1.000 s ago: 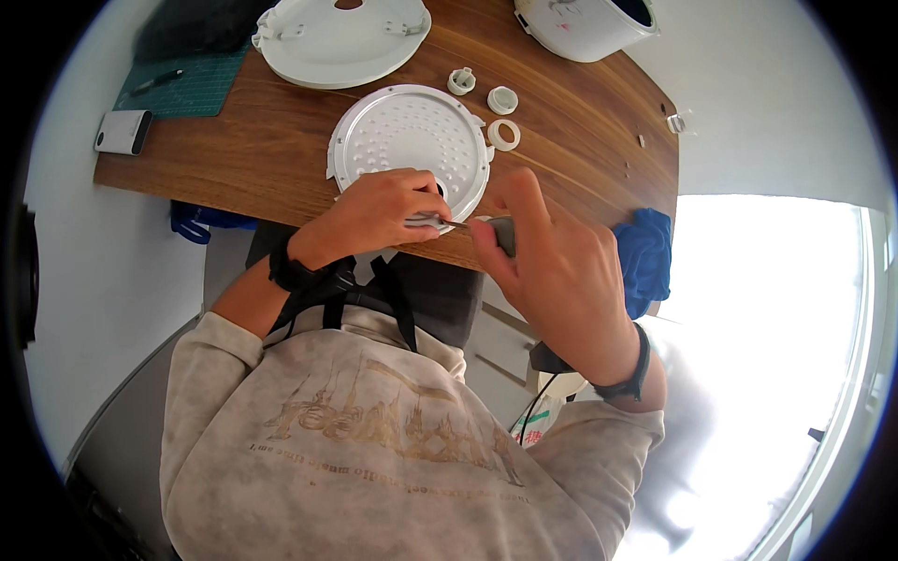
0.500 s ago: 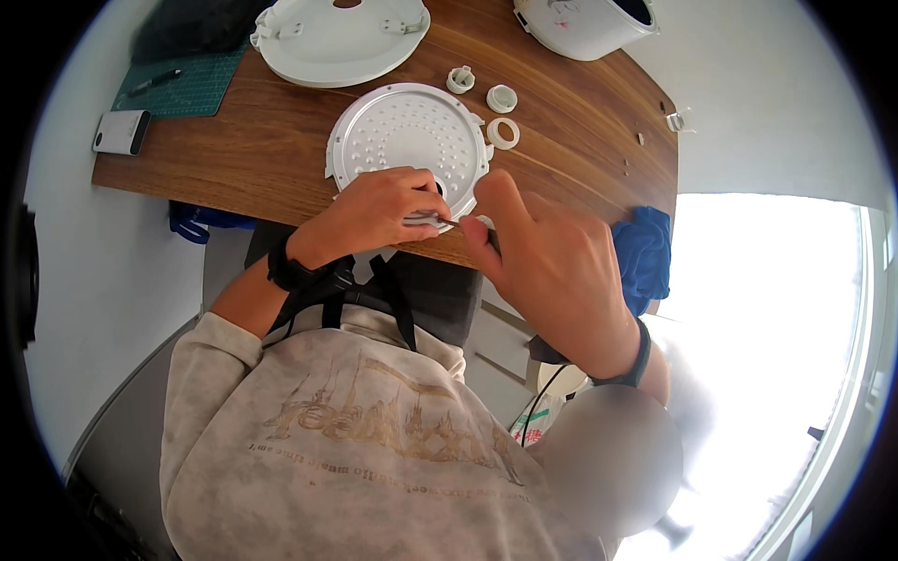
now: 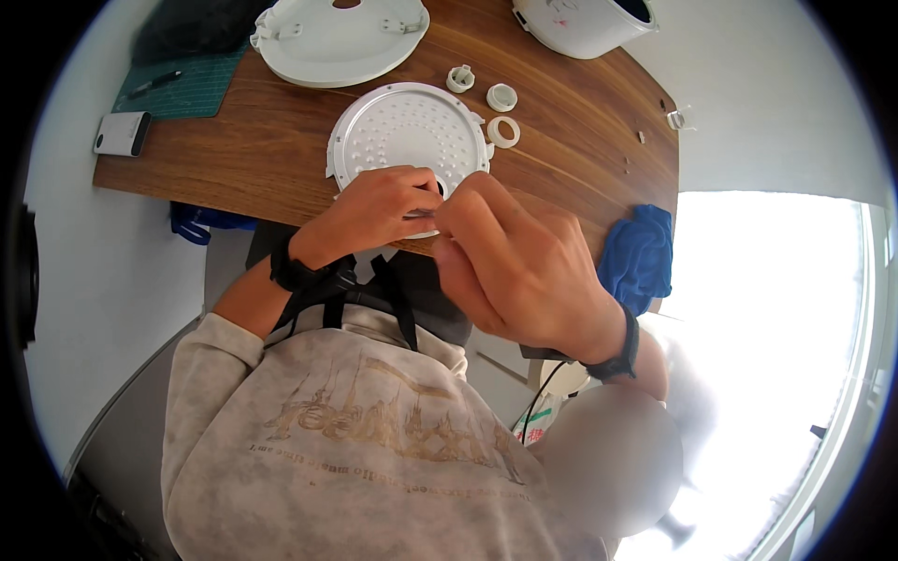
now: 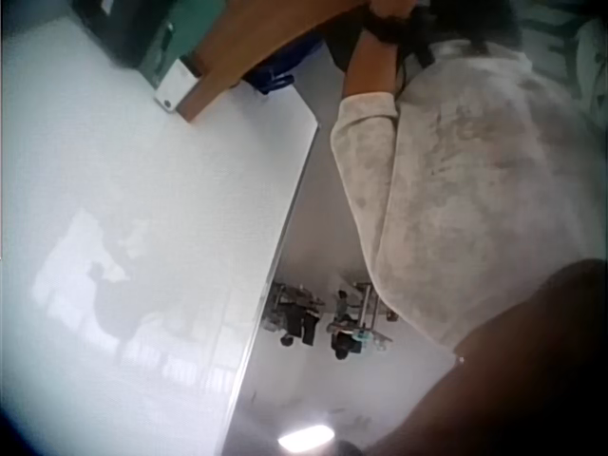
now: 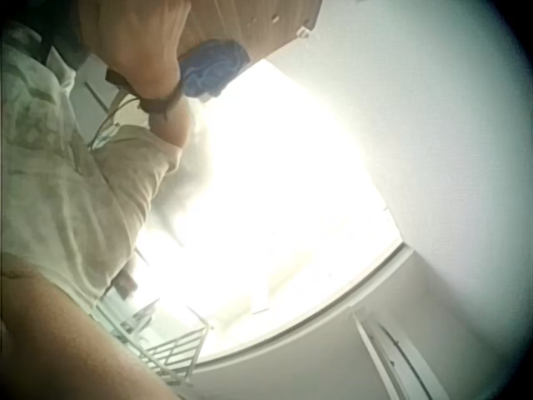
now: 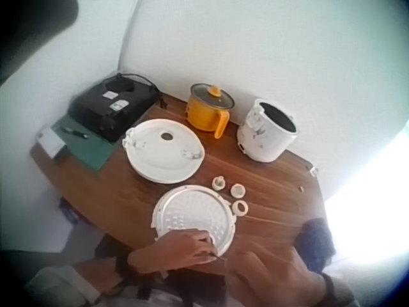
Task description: The person assembles a white rice cooker by hand, using a screwdriver to secure screws on the lid and body. They attach the inner lid, seal ring, and outer lid, then place the lid onto the cooker body and tighten the screws.
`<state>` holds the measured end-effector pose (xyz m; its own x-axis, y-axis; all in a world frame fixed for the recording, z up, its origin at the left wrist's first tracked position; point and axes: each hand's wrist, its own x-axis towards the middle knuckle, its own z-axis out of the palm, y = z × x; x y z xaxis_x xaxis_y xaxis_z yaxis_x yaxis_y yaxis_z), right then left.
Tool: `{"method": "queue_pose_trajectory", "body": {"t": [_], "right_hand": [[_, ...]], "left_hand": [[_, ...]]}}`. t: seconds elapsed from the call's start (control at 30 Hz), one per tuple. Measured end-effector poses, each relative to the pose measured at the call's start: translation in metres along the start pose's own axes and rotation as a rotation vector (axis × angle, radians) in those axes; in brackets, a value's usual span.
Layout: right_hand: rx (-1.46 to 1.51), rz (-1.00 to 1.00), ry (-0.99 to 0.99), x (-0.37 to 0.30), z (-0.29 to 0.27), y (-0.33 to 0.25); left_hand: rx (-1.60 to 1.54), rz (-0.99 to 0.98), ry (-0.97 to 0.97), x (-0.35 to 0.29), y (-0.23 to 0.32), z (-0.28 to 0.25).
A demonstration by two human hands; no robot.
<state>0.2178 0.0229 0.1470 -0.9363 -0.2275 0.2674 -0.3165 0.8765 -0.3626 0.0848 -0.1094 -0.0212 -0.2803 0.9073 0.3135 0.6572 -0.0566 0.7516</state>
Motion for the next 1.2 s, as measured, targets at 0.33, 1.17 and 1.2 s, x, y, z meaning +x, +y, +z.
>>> {"method": "queue_pose_trajectory", "body": {"t": [0.33,1.17,1.2], "right_hand": [[-0.146,0.265,0.133,-0.008,-0.001,0.009],[-0.495,0.423,-0.181,0.003,-0.019,0.000],[-0.517,0.419,-0.202,0.001,-0.018,0.000]], "left_hand": [[0.030,-0.020,-0.011,0.000,0.000,0.003],[0.052,0.052,0.014,-0.003,-0.006,0.005],[0.049,0.047,0.009,-0.003,-0.006,0.006]]}}
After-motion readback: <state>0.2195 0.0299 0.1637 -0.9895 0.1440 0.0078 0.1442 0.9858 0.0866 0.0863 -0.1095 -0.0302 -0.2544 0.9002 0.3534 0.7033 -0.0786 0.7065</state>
